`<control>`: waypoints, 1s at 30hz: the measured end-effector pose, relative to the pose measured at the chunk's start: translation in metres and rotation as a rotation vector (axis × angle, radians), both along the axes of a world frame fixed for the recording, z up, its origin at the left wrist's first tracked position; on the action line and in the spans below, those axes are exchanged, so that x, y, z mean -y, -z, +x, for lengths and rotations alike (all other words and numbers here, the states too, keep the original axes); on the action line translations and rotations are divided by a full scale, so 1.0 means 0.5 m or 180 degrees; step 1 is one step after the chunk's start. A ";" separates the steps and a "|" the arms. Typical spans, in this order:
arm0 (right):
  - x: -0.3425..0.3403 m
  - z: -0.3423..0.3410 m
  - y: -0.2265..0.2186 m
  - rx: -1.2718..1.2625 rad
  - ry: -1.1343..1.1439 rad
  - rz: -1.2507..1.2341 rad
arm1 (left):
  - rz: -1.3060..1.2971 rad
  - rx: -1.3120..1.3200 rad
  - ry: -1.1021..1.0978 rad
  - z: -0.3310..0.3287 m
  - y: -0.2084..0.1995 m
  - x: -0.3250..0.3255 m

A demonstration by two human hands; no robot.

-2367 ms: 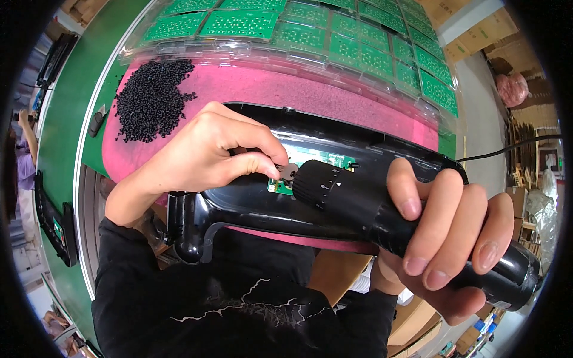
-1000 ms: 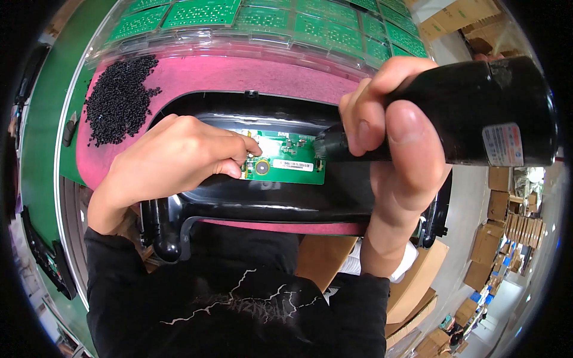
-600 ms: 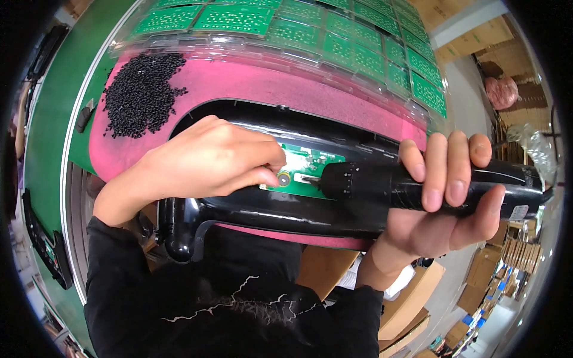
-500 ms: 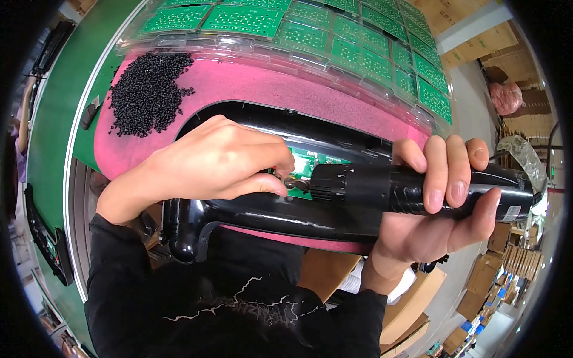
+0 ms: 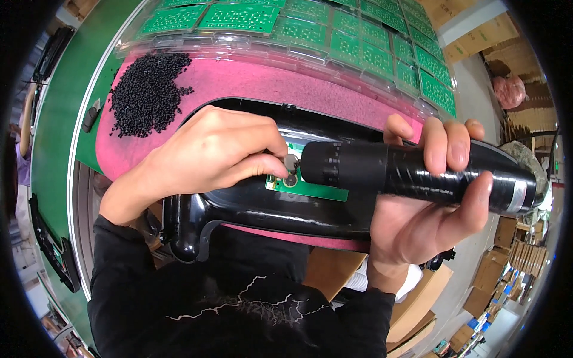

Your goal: Assemble electronic components by installing circuit boards into plastic housings and securing them with an electric screwdriver on a production line.

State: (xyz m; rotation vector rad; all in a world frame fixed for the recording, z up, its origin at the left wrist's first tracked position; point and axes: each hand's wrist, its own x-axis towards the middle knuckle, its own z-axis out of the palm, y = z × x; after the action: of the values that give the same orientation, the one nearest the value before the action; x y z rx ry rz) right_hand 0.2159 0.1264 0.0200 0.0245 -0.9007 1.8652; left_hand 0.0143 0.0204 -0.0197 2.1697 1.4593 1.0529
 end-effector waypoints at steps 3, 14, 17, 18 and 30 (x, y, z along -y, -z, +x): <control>0.019 -0.004 0.003 0.0256 0.0139 0.0042 | 0.0101 0.0038 -0.0168 0.005 -0.006 0.000; 0.031 -0.014 0.018 0.0291 0.0021 0.0624 | 0.0704 -0.0174 -0.0481 -0.001 0.007 0.003; 0.021 -0.003 0.010 0.0268 -0.0136 0.0861 | 0.0683 0.0181 -0.0401 0.002 0.000 0.002; 0.030 -0.002 0.004 0.0296 0.0021 0.0750 | 0.0623 0.0337 -0.0423 0.006 -0.002 -0.001; 0.018 0.013 0.002 0.0441 0.0062 0.1025 | 0.1430 0.0263 -0.0934 -0.003 -0.001 -0.007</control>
State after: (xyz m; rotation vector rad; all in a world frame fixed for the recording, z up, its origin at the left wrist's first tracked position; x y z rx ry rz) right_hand 0.2222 0.1173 0.0189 0.0844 -1.2859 1.7025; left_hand 0.0128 0.0241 -0.0193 2.1967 1.6642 1.6929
